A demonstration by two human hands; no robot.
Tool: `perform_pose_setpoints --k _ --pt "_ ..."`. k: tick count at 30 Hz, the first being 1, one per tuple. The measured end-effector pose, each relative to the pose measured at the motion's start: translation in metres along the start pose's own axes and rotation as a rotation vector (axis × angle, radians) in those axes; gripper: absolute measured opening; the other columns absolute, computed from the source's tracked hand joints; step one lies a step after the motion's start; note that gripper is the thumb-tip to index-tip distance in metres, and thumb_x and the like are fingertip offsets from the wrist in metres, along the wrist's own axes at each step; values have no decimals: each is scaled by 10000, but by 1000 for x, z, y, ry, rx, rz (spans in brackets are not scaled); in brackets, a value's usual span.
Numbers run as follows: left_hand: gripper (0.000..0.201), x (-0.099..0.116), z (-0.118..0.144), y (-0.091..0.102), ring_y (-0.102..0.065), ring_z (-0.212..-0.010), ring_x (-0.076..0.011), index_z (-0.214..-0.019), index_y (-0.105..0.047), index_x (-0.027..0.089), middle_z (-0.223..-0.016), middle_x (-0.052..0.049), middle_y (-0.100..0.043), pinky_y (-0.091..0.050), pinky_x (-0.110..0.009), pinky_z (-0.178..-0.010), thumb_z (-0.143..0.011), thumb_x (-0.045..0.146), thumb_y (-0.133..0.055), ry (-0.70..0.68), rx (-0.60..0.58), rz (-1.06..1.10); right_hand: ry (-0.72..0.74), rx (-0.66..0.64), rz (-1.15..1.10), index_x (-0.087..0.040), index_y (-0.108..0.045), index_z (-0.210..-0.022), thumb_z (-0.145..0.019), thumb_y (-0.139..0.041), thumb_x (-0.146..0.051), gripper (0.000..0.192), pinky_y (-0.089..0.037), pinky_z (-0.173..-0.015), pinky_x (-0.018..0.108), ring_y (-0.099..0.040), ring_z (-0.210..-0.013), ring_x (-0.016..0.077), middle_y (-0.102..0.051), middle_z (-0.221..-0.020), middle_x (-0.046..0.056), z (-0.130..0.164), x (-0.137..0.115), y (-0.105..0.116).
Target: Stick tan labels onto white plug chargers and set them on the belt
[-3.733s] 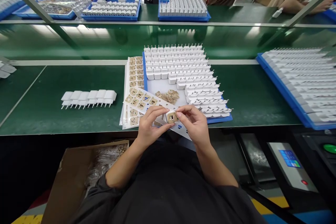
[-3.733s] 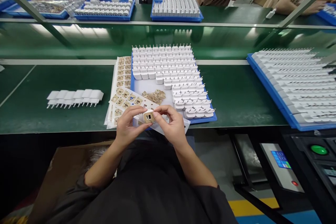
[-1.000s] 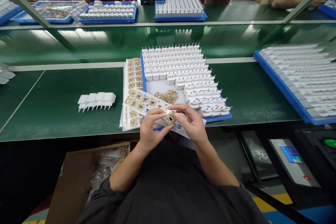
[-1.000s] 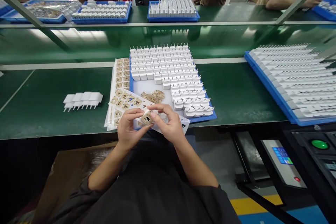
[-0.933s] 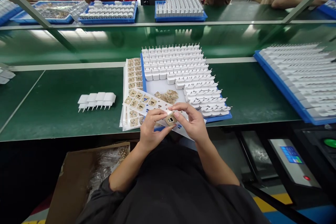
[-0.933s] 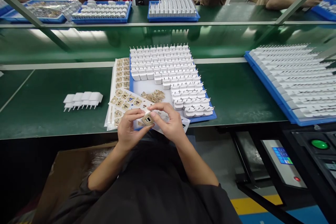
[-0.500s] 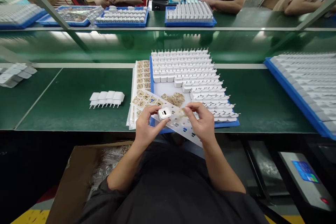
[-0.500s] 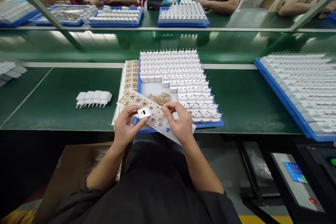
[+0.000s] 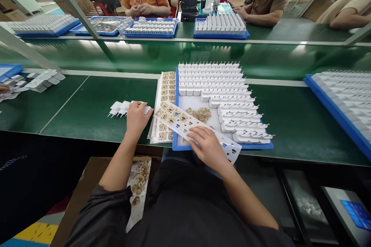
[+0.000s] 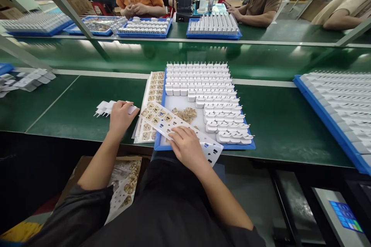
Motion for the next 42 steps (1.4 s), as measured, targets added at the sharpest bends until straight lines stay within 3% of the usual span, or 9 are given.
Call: perform_pose_setpoints --k 4,7,12,15,19,26,33,42 --pt "309 -11 -5 1 -569 -1004 -329 -1076 -732 146 -1034 -158 -616 -501 -507 -923 -884 371 -642 -10 77 22 46 -160 18 -195 -692 -1179 -988 -562 -176 232 -512 -1050 566 -630 -1249 326 -731 -1272 124 13 -6 -1" --pt "285 8 1 14 -591 -1020 -309 -1098 -730 185 -1065 -143 -647 -498 -499 -956 -908 384 -655 -83 112 98 69 -193 4 -209 -684 -1207 -987 -562 -168 255 -515 -1045 560 -636 -1244 318 -733 -1274 114 26 -10 4" --pt "228 74 35 33 -631 -1126 -281 -1137 -732 271 -1206 -88 -705 -513 -471 -1000 -942 352 -648 -413 -167 327 103 -196 -100 -224 -700 -1112 -994 -577 -188 174 -538 -959 482 -673 -1127 281 -774 -1146 78 37 -17 17" --pt "227 93 53 33 -671 -1093 -261 -1146 -730 261 -1260 -97 -695 -560 -427 -939 -965 345 -622 -461 -284 389 23 -120 -125 -222 -698 -1105 -1011 -549 -190 180 -544 -869 424 -683 -1028 253 -770 -1078 79 26 -16 15" --pt "234 93 65 27 -704 -1074 -240 -1142 -727 243 -1213 -101 -713 -589 -391 -925 -979 358 -604 -397 -257 454 -87 -44 -15 -194 -708 -1121 -997 -563 -198 191 -533 -856 439 -660 -978 274 -738 -1051 112 -1 -7 -5" --pt "180 84 67 26 -728 -1033 -236 -1079 -727 241 -1120 -84 -760 -584 -386 -918 -972 338 -620 -355 -159 411 -121 -203 23 -171 -711 -1152 -970 -622 -197 204 -518 -923 454 -639 -1045 297 -724 -1072 114 -36 -2 -36" --pt "149 82 71 20 -728 -1048 -251 -1009 -736 242 -1048 -73 -791 -567 -434 -937 -970 285 -598 -299 -119 426 -89 -192 -53 -198 -707 -1189 -983 -559 -140 260 -541 -888 378 -670 -1019 241 -712 -1061 100 -43 -2 -44" --pt "153 85 71 18 -688 -1056 -254 -1061 -709 229 -1057 -71 -778 -547 -443 -967 -971 239 -585 -308 -100 420 -129 -229 -6 -174 -693 -1042 -1002 -534 -153 165 -535 -828 353 -681 -975 243 -716 -1034 100 -49 -4 -42"
Point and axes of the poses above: each hand's wrist, its own z-axis away from the middle knuckle, its own y-axis out of the back of the hand, x = y × z, the point moved 1 cm from there along -z, towards the middle knuckle
